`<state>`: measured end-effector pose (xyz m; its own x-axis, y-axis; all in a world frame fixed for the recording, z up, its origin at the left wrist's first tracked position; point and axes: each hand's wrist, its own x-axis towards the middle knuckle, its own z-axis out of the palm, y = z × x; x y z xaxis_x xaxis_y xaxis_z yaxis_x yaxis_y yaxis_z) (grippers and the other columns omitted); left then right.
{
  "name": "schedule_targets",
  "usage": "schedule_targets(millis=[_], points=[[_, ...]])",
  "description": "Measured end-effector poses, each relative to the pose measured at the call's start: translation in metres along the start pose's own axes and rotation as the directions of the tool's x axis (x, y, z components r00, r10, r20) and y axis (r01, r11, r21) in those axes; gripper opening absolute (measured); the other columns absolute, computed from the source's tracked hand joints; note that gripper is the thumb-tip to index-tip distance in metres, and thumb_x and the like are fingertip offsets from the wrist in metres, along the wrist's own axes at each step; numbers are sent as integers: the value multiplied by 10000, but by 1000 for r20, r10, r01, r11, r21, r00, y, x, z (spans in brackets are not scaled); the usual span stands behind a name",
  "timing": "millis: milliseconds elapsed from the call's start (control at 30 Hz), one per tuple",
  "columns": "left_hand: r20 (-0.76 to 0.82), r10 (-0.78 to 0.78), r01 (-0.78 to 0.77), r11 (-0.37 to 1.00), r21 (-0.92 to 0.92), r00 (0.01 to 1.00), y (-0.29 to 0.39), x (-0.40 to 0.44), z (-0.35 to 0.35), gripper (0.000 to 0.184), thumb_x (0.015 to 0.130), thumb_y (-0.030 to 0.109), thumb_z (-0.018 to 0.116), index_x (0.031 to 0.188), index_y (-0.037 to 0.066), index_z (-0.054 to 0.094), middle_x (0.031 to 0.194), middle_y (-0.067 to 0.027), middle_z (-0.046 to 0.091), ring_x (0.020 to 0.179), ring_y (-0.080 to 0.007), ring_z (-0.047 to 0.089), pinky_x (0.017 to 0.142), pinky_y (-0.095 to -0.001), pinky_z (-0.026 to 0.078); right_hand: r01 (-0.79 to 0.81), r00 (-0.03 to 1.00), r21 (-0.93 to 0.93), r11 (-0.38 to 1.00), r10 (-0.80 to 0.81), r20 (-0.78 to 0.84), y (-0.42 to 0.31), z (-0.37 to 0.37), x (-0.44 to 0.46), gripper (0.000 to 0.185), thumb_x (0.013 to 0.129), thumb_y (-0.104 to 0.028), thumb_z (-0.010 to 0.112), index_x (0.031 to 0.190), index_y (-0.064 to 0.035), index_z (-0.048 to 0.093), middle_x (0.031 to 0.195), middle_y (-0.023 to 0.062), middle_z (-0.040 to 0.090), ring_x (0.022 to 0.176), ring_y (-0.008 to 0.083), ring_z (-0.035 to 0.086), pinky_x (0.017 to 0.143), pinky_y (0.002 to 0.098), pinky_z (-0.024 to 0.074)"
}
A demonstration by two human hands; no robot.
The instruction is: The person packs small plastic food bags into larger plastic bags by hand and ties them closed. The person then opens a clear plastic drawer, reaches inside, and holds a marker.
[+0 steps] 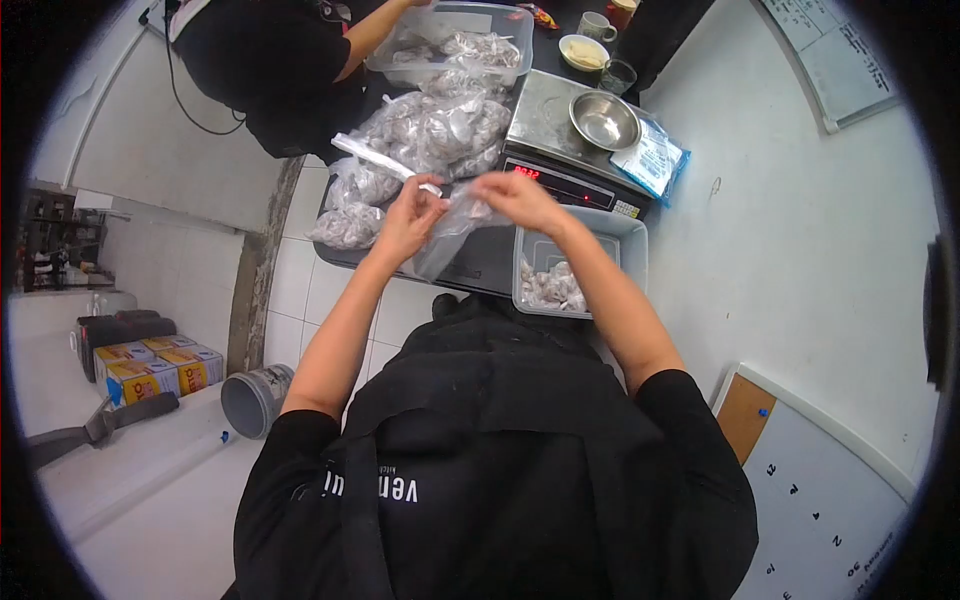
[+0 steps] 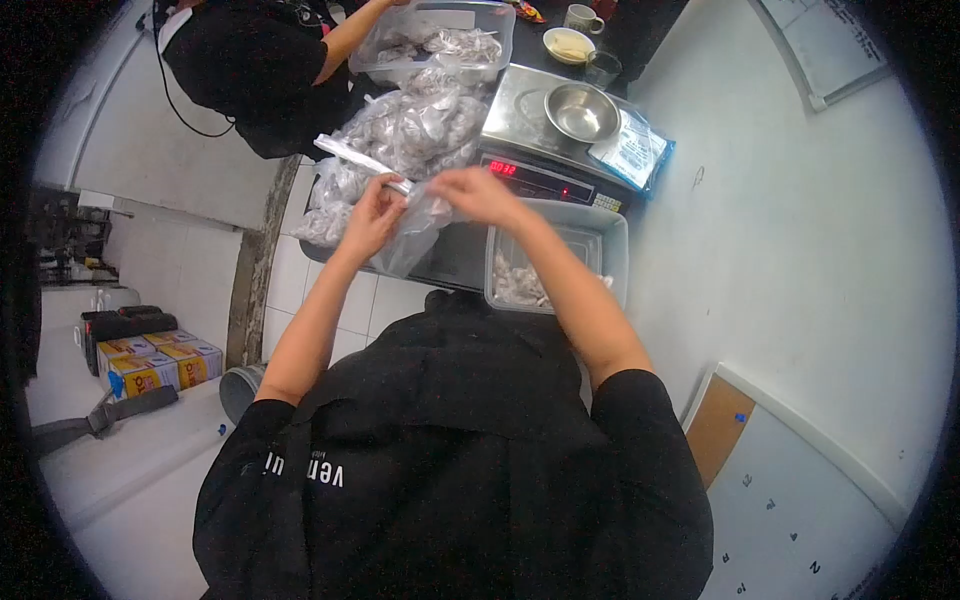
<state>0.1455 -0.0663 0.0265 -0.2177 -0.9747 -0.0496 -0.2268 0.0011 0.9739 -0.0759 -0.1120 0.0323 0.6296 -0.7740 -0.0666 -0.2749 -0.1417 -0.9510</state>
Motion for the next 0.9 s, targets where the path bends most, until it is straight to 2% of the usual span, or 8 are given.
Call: schedule_targets(millis=[167, 233, 300, 433, 533, 667, 833, 900], points=[[417, -225, 313, 937, -155, 880, 12, 18, -25, 506, 910, 381, 539, 1238, 11, 430, 888, -69, 646, 750, -148, 616, 643, -258, 484, -37, 959, 129, 991, 71, -273, -12, -31, -18, 223, 935, -169, 494, 1029, -4, 611, 844, 43, 635, 754, 76, 554, 629, 224, 471], [368, -207, 343, 869, -356, 907, 7, 25, -25, 776, 864, 622, 430, 1310, -10, 378, 1088, -154, 620, 984, -251, 607, 830, -342, 481, -79, 917, 175, 981, 141, -373, -16, -39, -24, 216, 939, -163, 484, 1032, -7, 601, 854, 63, 642, 744, 89, 573, 599, 232, 480], [335, -181, 361, 138, -922, 925, 15, 13, -8, 996, 772, 779, 335, 1361, -24, 322, 1272, -208, 507, 1176, -335, 493, 988, -424, 377, -48, 801, 672, 739, 431, -416, -28, -48, -28, 268, 927, -156, 455, 1097, 29, 548, 904, 115, 657, 766, 193, 626, 588, 319, 503], [630, 130, 485, 528, -698, 766, -21, -9, 27, 960, 772, 732, 440, 1389, 11, 295, 1327, -194, 462, 1238, -302, 440, 1029, -429, 334, 170, 702, 775, 609, 477, -529, 13, -69, -28, 288, 933, -136, 406, 1146, 41, 484, 1003, 191, 622, 806, 276, 636, 620, 367, 547], [647, -89, 407, 839, -362, 758, -25, -12, 29, 721, 837, 437, 620, 1343, -13, 371, 1294, -160, 501, 1194, -238, 486, 952, -377, 408, 258, 680, 841, 476, 528, -508, 61, -87, -32, 297, 960, -148, 360, 1167, 41, 458, 1058, 209, 590, 821, 304, 633, 664, 415, 561], [581, -305, 537, 795, -281, 754, -23, -9, 23, 422, 826, 128, 656, 1199, -10, 518, 1192, -135, 578, 1099, -202, 556, 905, -345, 455, 245, 672, 842, 480, 542, -505, 74, -85, -41, 341, 987, -167, 274, 1228, 49, 382, 1114, 230, 561, 884, 353, 617, 717, 423, 567], [621, -384, 690, 617, -378, 683, -44, -12, 10, 418, 852, 187, 634, 1201, -7, 511, 1243, -140, 543, 1137, -251, 535, 953, -383, 447, 330, 609, 839, 433, 581, -540, 87, -94, -55, 349, 988, -157, 258, 1263, 35, 355, 1141, 237, 547, 946, 358, 603, 770, 430, 564], [682, -217, 696, 430, -575, 698, -48, -21, 7, 401, 871, 204, 610, 1197, -7, 512, 1260, -163, 524, 1150, -277, 525, 960, -395, 443, 408, 576, 822, 396, 586, -569, 90, -100, -62, 344, 990, -177, 257, 1262, 30, 301, 1116, 243, 534, 898, 395, 601, 723, 444, 556]])
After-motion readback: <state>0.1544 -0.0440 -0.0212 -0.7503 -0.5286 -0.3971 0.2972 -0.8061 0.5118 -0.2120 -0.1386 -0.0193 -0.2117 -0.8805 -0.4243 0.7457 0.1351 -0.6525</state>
